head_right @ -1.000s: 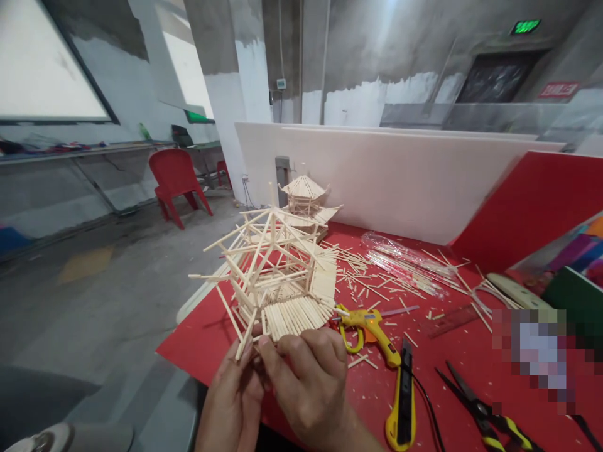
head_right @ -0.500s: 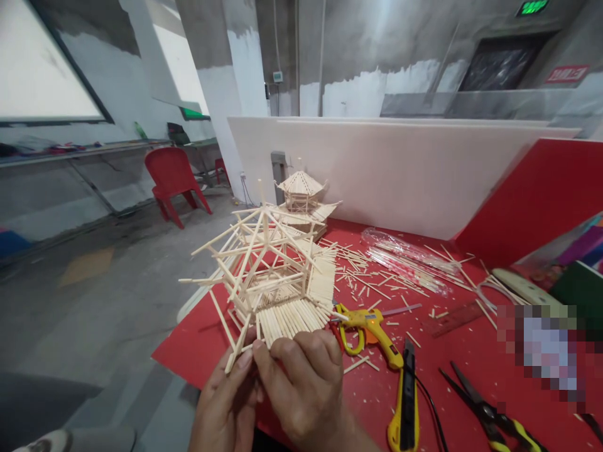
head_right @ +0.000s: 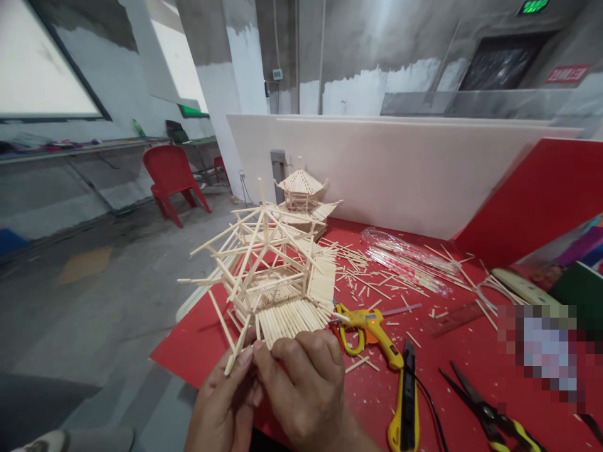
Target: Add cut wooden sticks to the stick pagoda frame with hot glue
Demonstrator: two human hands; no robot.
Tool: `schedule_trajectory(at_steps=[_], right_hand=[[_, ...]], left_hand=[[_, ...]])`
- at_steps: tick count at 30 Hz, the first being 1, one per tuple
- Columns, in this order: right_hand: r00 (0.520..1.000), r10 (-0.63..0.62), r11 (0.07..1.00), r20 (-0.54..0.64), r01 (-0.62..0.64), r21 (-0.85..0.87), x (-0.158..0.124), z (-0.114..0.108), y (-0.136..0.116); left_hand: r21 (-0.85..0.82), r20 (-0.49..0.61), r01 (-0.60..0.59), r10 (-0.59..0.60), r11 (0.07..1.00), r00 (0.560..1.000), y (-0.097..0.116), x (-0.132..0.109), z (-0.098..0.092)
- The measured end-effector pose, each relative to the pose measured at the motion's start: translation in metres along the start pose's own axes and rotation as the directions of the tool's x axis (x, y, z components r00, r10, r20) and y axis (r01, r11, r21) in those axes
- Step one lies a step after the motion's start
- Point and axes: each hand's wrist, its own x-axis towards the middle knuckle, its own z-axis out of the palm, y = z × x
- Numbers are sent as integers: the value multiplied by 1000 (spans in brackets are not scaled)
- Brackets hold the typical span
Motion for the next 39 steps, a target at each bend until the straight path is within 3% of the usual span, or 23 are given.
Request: schedule_trajectory(at_steps=[22,39], right_hand=[[995,85,995,-47,-82,62,6,-2,-2],[991,130,988,13,-131,84,1,-4,1]], left_hand=[[4,-45,33,-33,999,998,5,-1,3],[-3,-53,41,-41,999,998,6,-1,6]])
